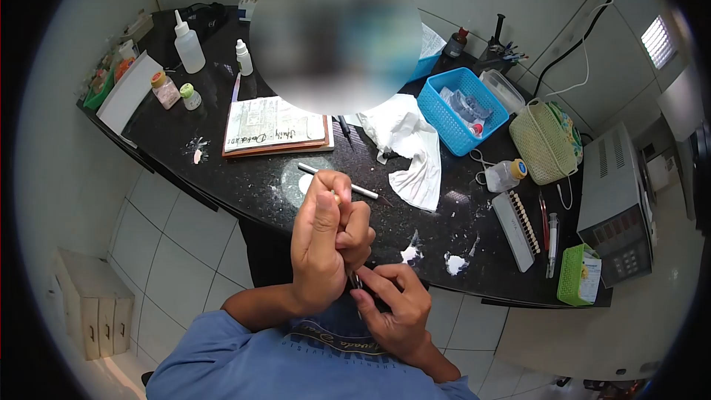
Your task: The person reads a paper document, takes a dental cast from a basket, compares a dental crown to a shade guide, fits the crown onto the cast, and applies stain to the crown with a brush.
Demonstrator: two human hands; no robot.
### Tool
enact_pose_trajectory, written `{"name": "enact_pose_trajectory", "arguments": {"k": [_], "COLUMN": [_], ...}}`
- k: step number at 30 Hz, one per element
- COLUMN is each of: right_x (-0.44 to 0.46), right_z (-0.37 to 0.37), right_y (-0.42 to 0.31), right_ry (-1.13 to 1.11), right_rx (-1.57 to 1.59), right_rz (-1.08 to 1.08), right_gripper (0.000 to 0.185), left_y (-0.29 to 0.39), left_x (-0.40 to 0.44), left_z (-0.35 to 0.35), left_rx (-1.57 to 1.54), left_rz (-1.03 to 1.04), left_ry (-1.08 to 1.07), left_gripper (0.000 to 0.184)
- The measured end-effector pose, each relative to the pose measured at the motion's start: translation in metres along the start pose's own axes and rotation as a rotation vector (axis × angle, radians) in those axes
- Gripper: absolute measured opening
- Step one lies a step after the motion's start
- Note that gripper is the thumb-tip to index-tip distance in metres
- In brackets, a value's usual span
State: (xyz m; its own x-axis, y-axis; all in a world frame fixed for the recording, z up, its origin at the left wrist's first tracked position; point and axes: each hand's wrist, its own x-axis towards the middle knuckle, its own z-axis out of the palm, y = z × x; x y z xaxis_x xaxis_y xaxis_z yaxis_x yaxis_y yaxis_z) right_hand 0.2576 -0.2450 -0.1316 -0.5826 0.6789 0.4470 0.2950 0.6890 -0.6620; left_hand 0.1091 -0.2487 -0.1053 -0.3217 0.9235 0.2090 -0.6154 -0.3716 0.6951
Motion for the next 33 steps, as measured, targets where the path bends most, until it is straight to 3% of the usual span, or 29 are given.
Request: {"name": "enact_pose_trajectory", "arguments": {"k": [4, 7, 9, 13, 16, 21, 23, 28, 33], "right_x": [-0.012, -0.018, -0.016, -0.007, -0.009, 0.005, 0.004, -0.004, -0.064], "right_z": [0.002, 0.006, 0.006, 0.017, 0.041, 0.072, 0.084, 0.111, 0.160], "right_y": [0.002, -0.001, -0.004, 0.000, 0.013, 0.023, 0.034, 0.054, 0.132], "right_ry": [-0.137, -0.140, -0.164, -0.476, -0.572, -0.726, -0.828, -1.112, -1.091], "right_rx": [0.256, 0.292, 0.140, 0.309, 0.440, 0.545, 0.487, 0.327, 0.075], "right_rz": [0.106, 0.108, 0.062, 0.076, 0.111, 0.178, 0.201, 0.267, 0.340], "right_gripper": [0.038, 0.041, 0.043, 0.048, 0.045, 0.035, 0.031, 0.031, 0.032], "left_y": [0.011, 0.012, 0.015, 0.014, 0.016, 0.024, 0.034, 0.067, 0.069], "left_x": [-0.014, -0.029, -0.038, -0.055, -0.061, -0.049, -0.045, -0.045, -0.043], "left_z": [-0.004, -0.012, -0.018, -0.040, -0.057, -0.092, -0.105, -0.158, -0.178], "left_rx": [0.000, 0.013, 0.004, -0.021, 0.049, 0.056, 0.013, 0.016, 0.096], "left_rz": [0.108, 0.242, 0.263, 0.263, 0.227, 0.075, 0.231, 0.769, 0.802], "left_ry": [-0.058, -0.138, -0.141, -0.051, -0.020, 0.365, 0.623, 0.714, 0.730], "left_gripper": [0.031, 0.032, 0.032, 0.034, 0.034, 0.031, 0.028, 0.017, 0.017]}}
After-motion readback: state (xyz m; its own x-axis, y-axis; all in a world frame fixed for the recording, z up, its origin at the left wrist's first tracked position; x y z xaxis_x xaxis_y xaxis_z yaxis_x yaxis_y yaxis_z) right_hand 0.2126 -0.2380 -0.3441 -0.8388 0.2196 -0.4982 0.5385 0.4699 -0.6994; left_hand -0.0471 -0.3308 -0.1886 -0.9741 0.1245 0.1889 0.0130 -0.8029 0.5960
